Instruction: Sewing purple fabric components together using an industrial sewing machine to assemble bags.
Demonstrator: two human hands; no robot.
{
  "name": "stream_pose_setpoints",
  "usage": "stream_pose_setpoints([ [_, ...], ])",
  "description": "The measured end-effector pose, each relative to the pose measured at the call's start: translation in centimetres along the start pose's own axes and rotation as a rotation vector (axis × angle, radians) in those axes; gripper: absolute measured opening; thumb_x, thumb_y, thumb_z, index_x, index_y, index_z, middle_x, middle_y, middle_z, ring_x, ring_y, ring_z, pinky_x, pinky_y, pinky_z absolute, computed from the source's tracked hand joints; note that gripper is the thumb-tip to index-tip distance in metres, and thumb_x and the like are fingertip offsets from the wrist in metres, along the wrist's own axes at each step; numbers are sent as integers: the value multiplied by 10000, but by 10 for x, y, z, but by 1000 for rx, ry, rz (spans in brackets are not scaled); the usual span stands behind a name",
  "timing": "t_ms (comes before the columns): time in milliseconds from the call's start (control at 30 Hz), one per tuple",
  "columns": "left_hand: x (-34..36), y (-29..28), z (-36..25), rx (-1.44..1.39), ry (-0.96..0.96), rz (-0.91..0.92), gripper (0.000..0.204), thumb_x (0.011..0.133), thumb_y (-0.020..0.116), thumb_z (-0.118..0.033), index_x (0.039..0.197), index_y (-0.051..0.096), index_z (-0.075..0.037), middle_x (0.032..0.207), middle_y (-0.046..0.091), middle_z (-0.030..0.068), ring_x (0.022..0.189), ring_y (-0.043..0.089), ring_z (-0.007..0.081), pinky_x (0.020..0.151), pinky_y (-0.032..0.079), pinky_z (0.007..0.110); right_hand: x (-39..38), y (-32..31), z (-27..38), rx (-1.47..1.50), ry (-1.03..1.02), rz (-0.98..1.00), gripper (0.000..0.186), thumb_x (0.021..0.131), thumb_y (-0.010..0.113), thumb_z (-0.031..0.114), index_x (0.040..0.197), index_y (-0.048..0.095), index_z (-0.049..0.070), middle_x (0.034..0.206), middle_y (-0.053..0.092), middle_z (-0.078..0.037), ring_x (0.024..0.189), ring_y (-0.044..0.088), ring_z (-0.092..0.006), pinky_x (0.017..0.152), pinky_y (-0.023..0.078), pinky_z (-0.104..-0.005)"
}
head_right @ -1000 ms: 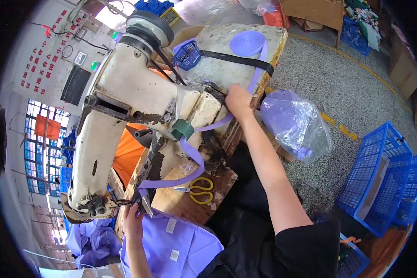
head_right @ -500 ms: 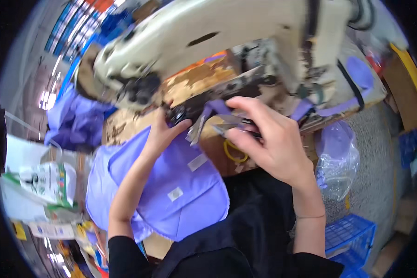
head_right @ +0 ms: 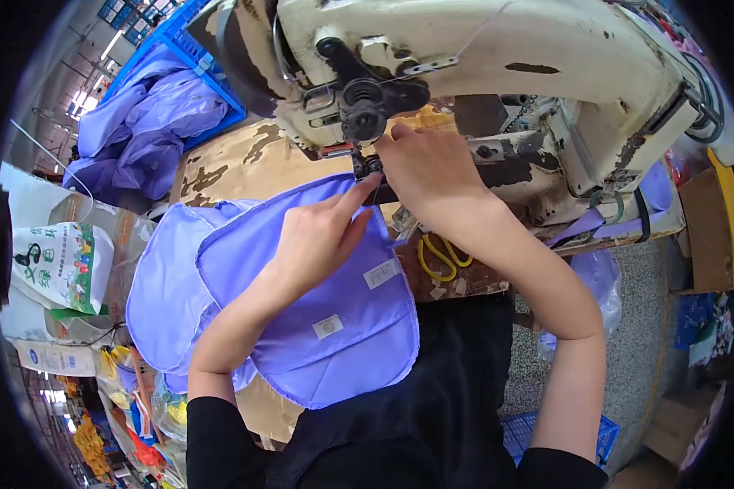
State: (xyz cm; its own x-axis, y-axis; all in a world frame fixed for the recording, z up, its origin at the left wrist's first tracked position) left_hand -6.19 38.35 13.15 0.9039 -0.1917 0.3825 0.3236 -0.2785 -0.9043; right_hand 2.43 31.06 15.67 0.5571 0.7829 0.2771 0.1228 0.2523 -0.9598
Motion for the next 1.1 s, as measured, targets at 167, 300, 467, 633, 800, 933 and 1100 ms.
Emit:
stream_pose_setpoints([
  [167, -3, 20, 9, 49, -68, 77, 523, 855, 615, -62, 1365, 504, -71, 886, 696, 82, 622, 656, 258, 501, 456, 367, -2, -6, -1, -16, 49, -83, 137, 810, 602, 96, 903, 664, 18, 860, 670, -125, 685, 659, -342, 575, 502, -422],
  [300, -6, 21, 12, 22, -51, 47, 588, 851, 607, -60, 1417, 447, -75, 875, 693, 88, 611, 648, 261, 486, 448, 375, -3, -6, -4, 59, 55, -32, 137, 815, 604, 98, 902, 660, 8, 869, 674, -135, 690, 658, -359, 569, 496, -432],
  [467, -4, 28, 14, 56, -68, 49, 552, 853, 605, -59, 1390, 478, -73, 821, 670, 93, 588, 632, 265, 478, 442, 379, -3, -10, -3, 55, 35, -35, 142, 820, 606, 104, 899, 653, -4, 876, 673, -145, 697, 653, -376, 570, 491, -441],
  [633, -3, 25, 13, 54, -54, -43, 526, 848, 619, -69, 1361, 500, -74, 759, 635, 88, 568, 614, 269, 471, 432, 380, -3, -6, -4, 56, 47, -25, 150, 819, 610, 112, 898, 648, -9, 869, 670, -149, 703, 650, -380, 566, 490, -446],
  [800, -3, 21, 13, -1, -56, -105, 468, 843, 638, -79, 1300, 539, -64, 730, 609, 74, 559, 604, 261, 463, 420, 375, 0, -2, -4, 66, 43, -27, 154, 823, 614, 119, 898, 651, -11, 872, 677, -151, 713, 651, -383, 594, 498, -447],
  [933, 5, 20, 9, 65, 11, -191, 442, 839, 654, -95, 1267, 552, -59, 716, 608, 72, 541, 594, 251, 458, 414, 370, -3, -5, -7, 144, 64, -42, 153, 828, 616, 124, 897, 657, -7, 888, 686, -152, 727, 655, -383, 624, 507, -446],
  [1100, -13, -4, 9, 76, 80, -295, 287, 826, 626, -88, 1107, 582, -42, 669, 577, 66, 510, 576, 244, 455, 426, 373, -8, -11, -8, 139, 47, -29, 152, 833, 619, 130, 882, 666, -6, 899, 695, -153, 746, 661, -380, 662, 514, -444],
])
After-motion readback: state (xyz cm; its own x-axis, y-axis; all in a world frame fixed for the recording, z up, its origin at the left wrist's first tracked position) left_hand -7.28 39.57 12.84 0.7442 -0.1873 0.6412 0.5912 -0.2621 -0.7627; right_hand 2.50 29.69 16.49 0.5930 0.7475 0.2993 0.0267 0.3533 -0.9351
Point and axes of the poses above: each hand's wrist, its own x-axis towards the middle knuckle, its own y-axis out of the palm, z = x × y, the point moved 9 cm from there along x, towards the middle knuckle
